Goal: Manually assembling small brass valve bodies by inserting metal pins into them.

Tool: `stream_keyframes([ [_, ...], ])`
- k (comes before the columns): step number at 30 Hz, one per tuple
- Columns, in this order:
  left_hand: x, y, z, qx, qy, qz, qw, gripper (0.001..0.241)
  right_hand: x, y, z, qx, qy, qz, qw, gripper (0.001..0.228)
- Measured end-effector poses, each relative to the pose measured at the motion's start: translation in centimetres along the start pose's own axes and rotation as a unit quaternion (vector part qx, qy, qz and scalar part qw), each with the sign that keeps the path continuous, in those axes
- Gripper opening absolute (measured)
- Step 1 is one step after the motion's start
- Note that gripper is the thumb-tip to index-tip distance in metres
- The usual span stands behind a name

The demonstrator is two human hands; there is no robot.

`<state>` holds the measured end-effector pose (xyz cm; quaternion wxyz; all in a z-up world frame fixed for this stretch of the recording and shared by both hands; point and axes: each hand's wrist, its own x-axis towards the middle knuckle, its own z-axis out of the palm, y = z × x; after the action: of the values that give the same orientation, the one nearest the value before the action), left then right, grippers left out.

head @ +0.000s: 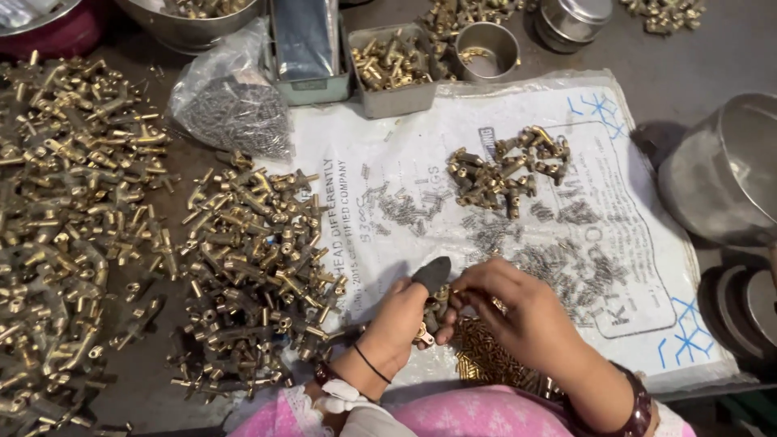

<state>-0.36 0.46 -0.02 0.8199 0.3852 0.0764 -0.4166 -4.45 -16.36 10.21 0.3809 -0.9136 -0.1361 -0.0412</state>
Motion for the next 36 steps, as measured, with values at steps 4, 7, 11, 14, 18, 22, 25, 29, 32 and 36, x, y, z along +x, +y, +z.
stream_keyframes([
  [4,-0.1,0.4,-0.3,0.015,0.007,-0.004,1.0,0.028,-0.3,0.1,0.9,-0.067,0.02,-0.033,0.997,0.02],
  [7,0.0,0.1,-0.1,0.06,0.018,-0.014,0.998,0.027,-0.5,-0.7,1.0,-0.09,0.029,-0.027,0.995,0.018],
  [11,0.3,-0.3,-0.4,0.078,0.005,-0.005,0.997,0.029,-1.0,-0.6,1.0,-0.082,0.018,0.005,0.996,0.015],
  [14,0.0,0.3,0.0,0.13,-0.028,-0.002,0.991,0.033,-1.5,0.6,0.7,-0.054,-0.014,0.067,0.996,0.015],
  [18,-0.5,0.6,0.4,0.266,-0.071,0.027,0.961,0.036,0.4,5.3,-2.0,-0.049,0.017,0.133,0.99,0.012],
  [22,-0.5,-0.2,0.5,0.267,-0.121,-0.01,0.956,0.023,3.7,11.3,-3.7,-0.087,0.114,0.166,0.976,0.018],
  [25,-0.4,-0.1,0.2,0.289,-0.18,0.047,0.939,0.026,4.9,14.3,-2.2,-0.25,0.136,0.172,0.943,0.034],
  [29,-2.1,1.5,0.8,0.133,-0.238,0.066,0.96,0.027,3.6,16.6,-1.3,-0.098,0.191,0.221,0.951,0.023],
  [32,-1.5,0.7,0.3,0.11,-0.202,0.094,0.969,0.024,2.9,12.7,-2.7,0.172,0.2,0.227,0.937,0.021],
  [36,-2.4,3.4,2.2,-0.022,-0.062,0.11,0.992,0.03,3.8,11.2,-2.4,0.279,0.137,0.194,0.931,0.023],
])
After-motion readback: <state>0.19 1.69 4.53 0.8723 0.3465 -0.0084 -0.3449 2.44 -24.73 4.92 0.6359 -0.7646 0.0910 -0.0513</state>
